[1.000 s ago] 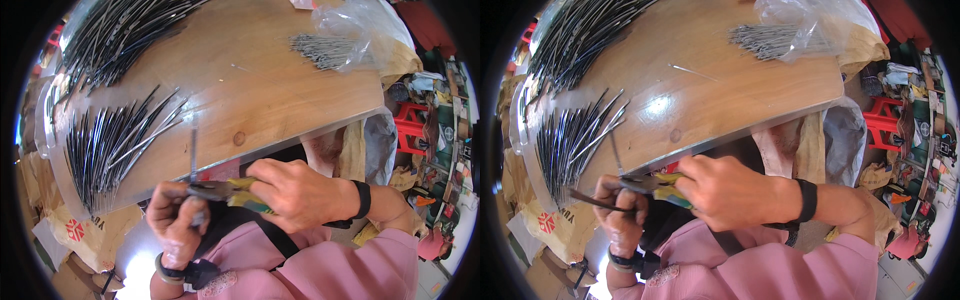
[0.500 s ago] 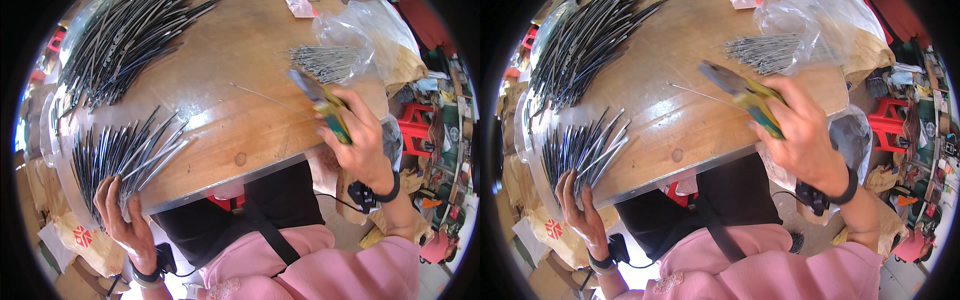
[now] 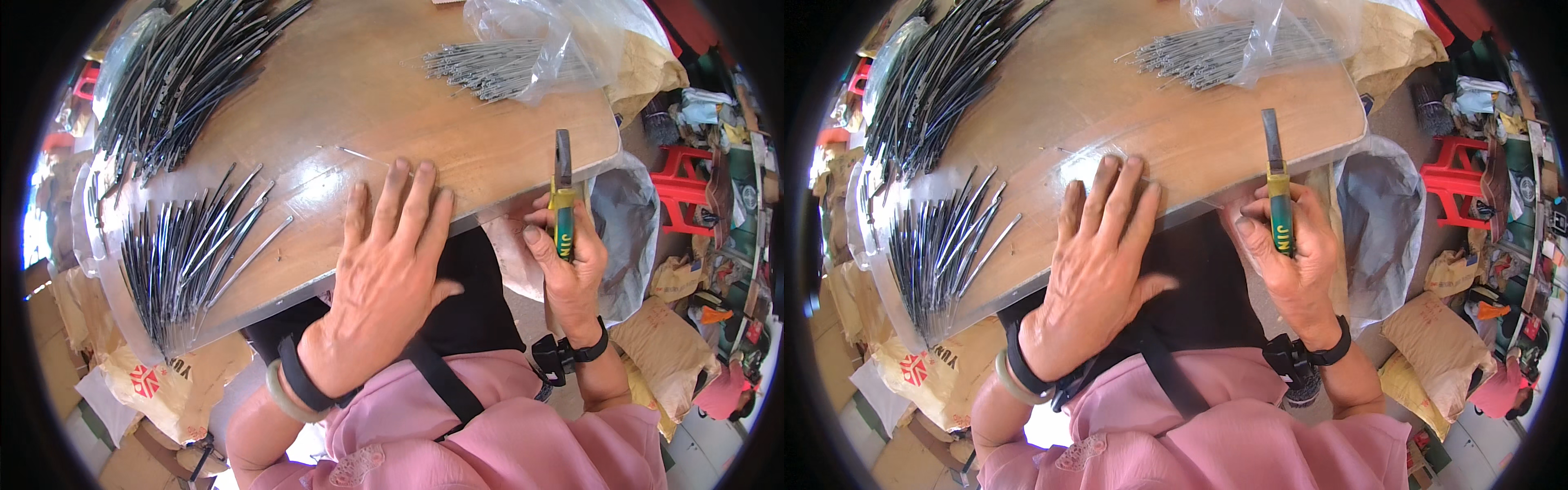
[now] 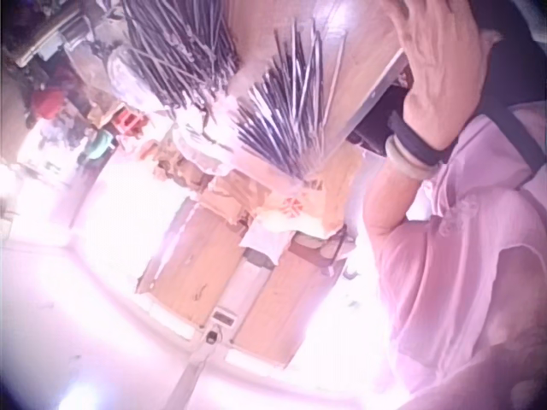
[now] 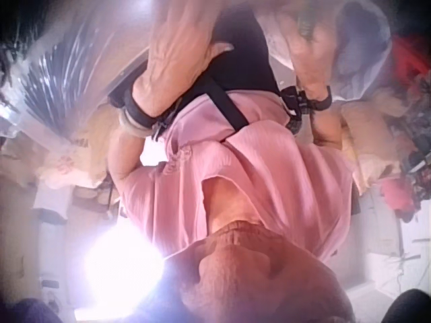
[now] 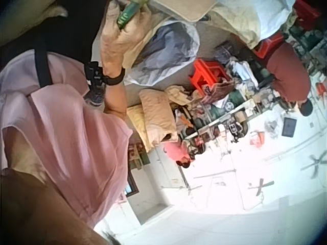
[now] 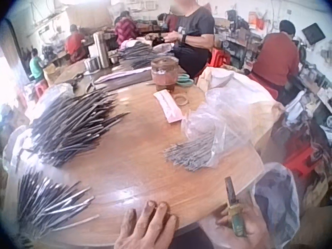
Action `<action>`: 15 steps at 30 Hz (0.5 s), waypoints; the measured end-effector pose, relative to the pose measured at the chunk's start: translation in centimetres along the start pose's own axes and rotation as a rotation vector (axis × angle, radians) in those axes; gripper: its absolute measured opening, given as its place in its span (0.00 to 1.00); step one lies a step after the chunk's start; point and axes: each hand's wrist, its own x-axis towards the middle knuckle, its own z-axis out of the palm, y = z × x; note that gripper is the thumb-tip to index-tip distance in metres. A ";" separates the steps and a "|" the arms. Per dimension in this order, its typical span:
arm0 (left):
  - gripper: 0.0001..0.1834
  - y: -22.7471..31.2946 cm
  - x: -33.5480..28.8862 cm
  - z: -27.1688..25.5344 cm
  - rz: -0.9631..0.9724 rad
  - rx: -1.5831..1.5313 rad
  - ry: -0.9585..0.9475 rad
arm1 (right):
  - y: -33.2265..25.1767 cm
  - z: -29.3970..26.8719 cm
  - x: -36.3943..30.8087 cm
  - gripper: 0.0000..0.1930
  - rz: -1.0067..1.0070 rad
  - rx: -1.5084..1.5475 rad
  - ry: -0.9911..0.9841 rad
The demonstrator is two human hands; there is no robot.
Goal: The person uses pliers to wrap and tighten a thin wire around a bundle of metal rods. They pick up individual rods from a large pile, align them, and secure them together using the wire.
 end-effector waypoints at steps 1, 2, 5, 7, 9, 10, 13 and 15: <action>0.50 0.4 -0.5 0.1 0.000 0.007 -0.016 | 0.0 0.2 -0.3 0.12 0.009 0.007 -0.001; 0.50 0.8 -1.0 0.3 0.000 0.014 -0.031 | -0.2 0.2 -0.4 0.13 0.030 0.000 -0.008; 0.50 1.0 -2.0 1.0 -0.003 0.051 -0.042 | -1.1 1.0 -0.7 0.14 0.036 -0.017 -0.055; 0.50 1.2 -2.4 1.4 -0.021 0.085 -0.017 | -1.7 1.4 -1.4 0.10 0.045 0.009 -0.092; 0.49 1.1 -2.5 1.3 -0.014 0.044 0.007 | -1.3 2.0 -1.9 0.06 -0.056 -0.032 -0.086; 0.49 0.9 -2.9 1.3 0.014 0.055 0.012 | -1.5 2.3 -2.0 0.05 -0.043 0.006 -0.066; 0.44 -0.9 -4.2 -1.7 0.023 -0.075 0.005 | -3.1 1.5 -1.2 0.05 -0.231 -0.127 -0.036; 0.40 -3.3 -5.6 -5.3 -0.064 -0.116 0.025 | -4.0 0.9 -0.1 0.06 -0.347 -0.239 -0.054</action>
